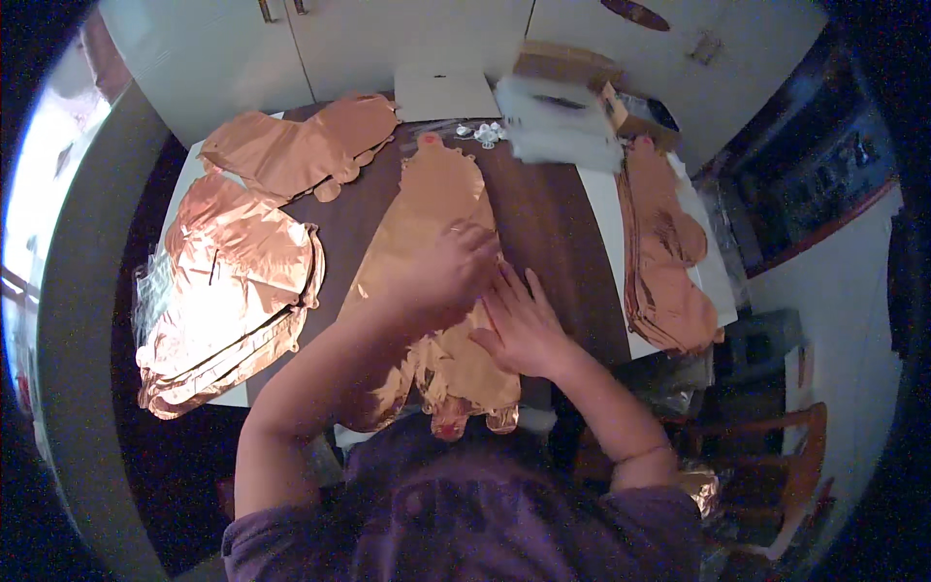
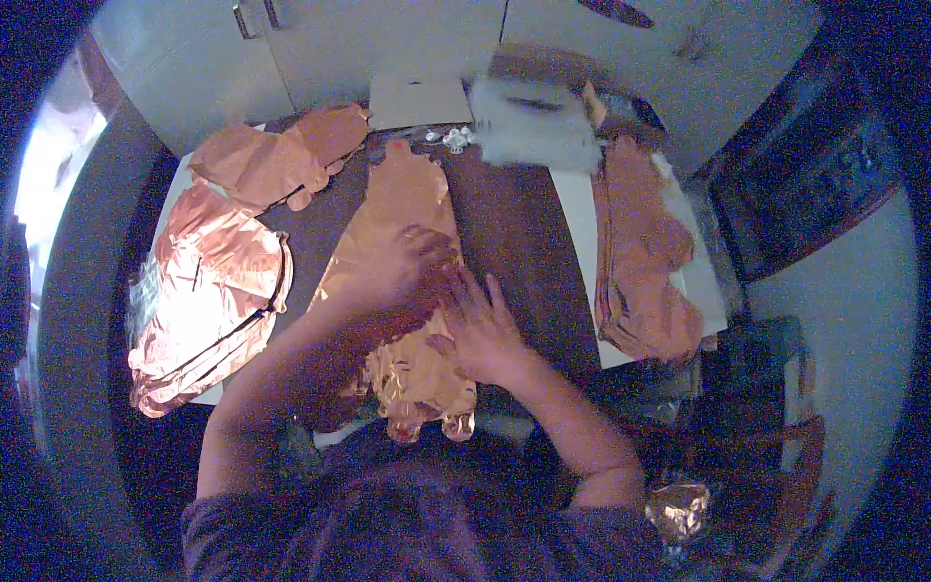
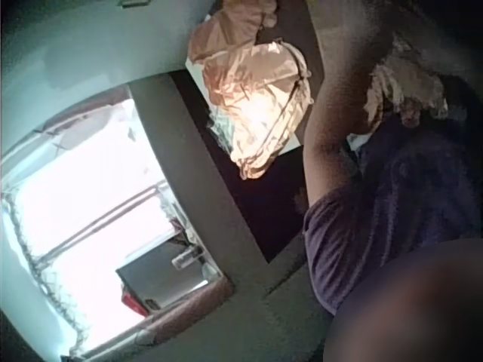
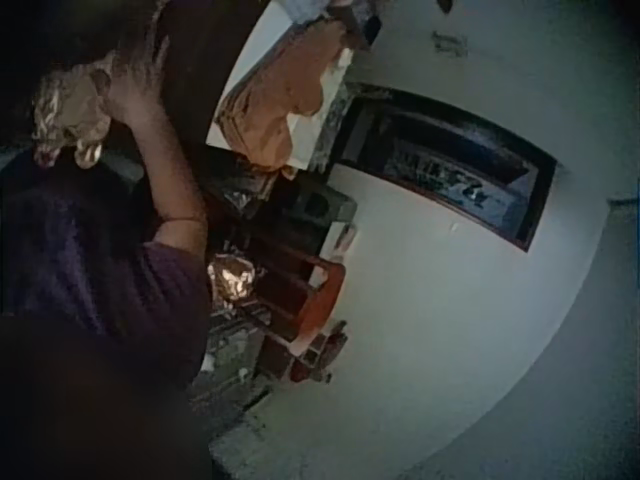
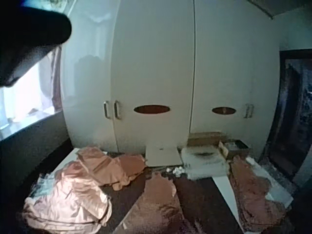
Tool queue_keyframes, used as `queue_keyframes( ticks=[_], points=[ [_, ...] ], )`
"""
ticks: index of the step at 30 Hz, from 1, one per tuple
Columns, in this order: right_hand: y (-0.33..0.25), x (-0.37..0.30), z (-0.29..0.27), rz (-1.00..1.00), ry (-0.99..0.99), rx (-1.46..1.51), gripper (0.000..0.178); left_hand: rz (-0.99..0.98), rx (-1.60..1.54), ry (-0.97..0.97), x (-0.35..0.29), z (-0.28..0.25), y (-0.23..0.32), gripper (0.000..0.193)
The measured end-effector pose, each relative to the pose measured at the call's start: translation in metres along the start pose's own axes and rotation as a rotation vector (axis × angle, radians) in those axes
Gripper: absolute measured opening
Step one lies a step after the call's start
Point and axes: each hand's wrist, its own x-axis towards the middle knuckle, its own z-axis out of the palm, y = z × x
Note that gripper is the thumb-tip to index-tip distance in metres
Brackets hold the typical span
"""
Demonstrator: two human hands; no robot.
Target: Folding foil letter balloons and placing them into cardboard packaging sleeves.
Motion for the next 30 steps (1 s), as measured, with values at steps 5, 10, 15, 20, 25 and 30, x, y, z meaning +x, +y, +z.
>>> queue_keyframes(
  ticks=[5, 10, 15, 20, 25, 30],
  points=[
    [0.001, 0.003, 0.002, 0.01, -0.047, 0.041, 0.076, -0.09, 0.117, -0.13, 0.022, 0.035, -0.026, 0.027],
    [-0.001, 0.002, 0.001, 0.002, -0.036, 0.036, 0.077, -0.188, 0.096, -0.011, 0.034, 0.044, -0.053, 0.027],
    [-0.001, 0.0, 0.0, -0.005, -0.012, 0.057, 0.076, -0.154, 0.093, 0.129, 0.041, 0.035, -0.061, 0.028],
    [-0.006, 0.003, -0.005, -0.011, -0.057, 0.037, 0.077, -0.301, -0.063, -0.055, 0.039, 0.0, -0.051, 0.034],
    [0.004, 0.01, -0.019, -0.026, -0.053, 0.086, 0.078, -0.499, -0.209, 0.469, -0.014, -0.034, -0.022, 0.039],
    [0.033, 0.029, -0.03, -0.075, 0.145, 0.318, 0.072, -0.67, -0.227, 0.516, -0.158, -0.091, 0.099, 0.007]
  ],
)
